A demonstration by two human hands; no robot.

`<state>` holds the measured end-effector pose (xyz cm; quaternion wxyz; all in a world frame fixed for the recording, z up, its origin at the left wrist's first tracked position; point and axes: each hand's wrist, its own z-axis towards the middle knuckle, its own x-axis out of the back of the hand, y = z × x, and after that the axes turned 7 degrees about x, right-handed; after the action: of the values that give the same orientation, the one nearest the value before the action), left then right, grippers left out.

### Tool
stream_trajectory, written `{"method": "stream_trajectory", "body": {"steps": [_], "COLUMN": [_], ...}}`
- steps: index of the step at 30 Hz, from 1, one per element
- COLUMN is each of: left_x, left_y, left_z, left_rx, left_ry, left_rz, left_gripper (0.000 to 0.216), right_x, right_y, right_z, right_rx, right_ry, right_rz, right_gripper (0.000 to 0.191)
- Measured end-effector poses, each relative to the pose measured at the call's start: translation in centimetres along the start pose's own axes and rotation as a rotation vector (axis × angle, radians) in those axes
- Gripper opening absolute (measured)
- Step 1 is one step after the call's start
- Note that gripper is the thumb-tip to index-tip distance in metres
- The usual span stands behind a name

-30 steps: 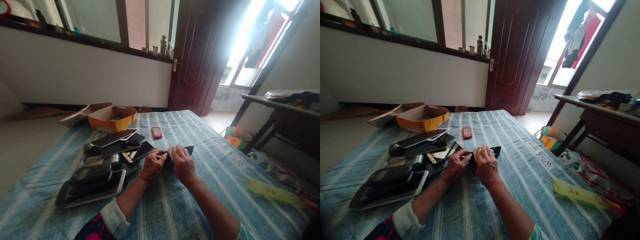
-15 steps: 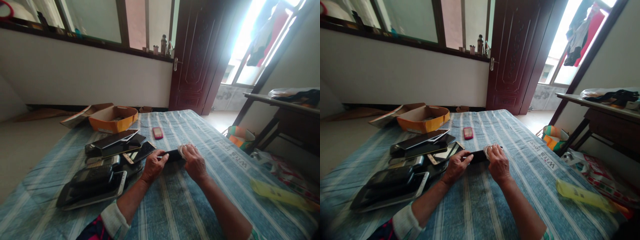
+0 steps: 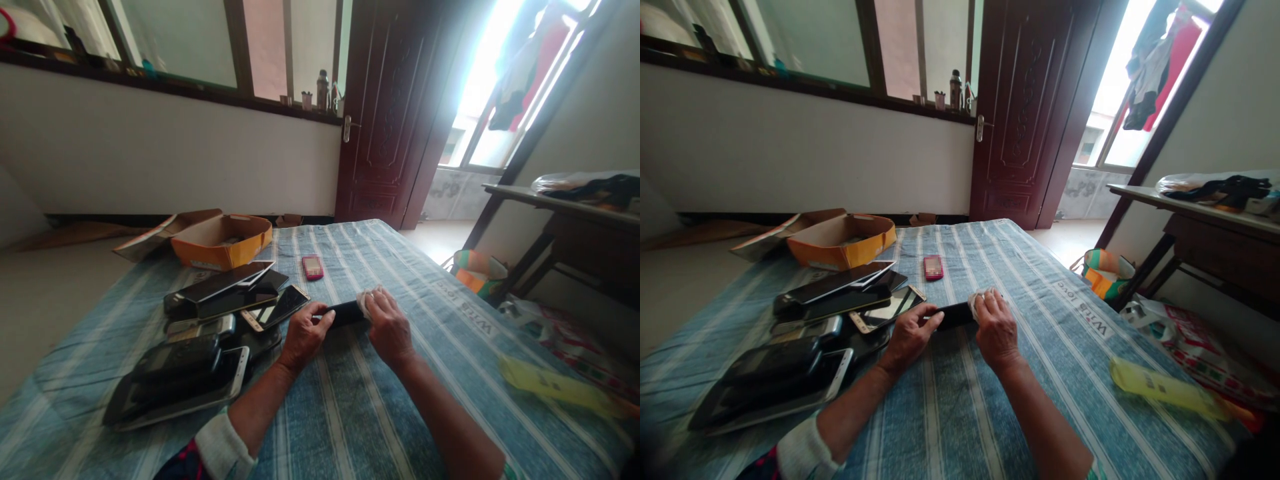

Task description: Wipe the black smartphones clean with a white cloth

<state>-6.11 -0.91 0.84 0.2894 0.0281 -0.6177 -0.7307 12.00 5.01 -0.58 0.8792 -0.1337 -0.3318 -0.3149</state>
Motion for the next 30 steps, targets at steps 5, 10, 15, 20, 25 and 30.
{"method": "stream_trajectory", "body": {"steps": [5, 10, 15, 20, 25, 30], "left_x": [0.0, 0.0, 0.1, 0.3, 0.3, 0.3], "left_y": [-0.2, -0.3, -0.2, -0.4, -1.0, -1.3], "left_z": [0.1, 0.0, -0.1, -0.1, 0.1, 0.2], "left_rx": [-0.010, -0.012, -0.025, -0.035, -0.024, -0.016], "left_ry": [-0.015, -0.014, -0.020, -0.023, -0.043, -0.083], "left_rz": [-0.003, 0.009, 0.041, 0.090, 0.105, 0.093], "left_gripper": [0.022, 0.023, 0.024, 0.024, 0.027, 0.030], "right_x": [-0.6, -0.7, -0.6, -0.8, -0.9, -0.9], "right_y": [-2.1, -2.5, -2.3, -2.2, -2.1, -2.1], "right_z": [0.4, 0.5, 0.4, 0.3, 0.2, 0.2], "right_rx": [0.043, 0.036, 0.042, 0.046, 0.057, 0.055], "right_ry": [-0.004, 0.002, 0.019, 0.023, 0.037, 0.050], "right_rz": [0.077, 0.103, 0.107, 0.123, 0.134, 0.136], "right_gripper": [0.043, 0.043, 0.041, 0.042, 0.042, 0.042]}}
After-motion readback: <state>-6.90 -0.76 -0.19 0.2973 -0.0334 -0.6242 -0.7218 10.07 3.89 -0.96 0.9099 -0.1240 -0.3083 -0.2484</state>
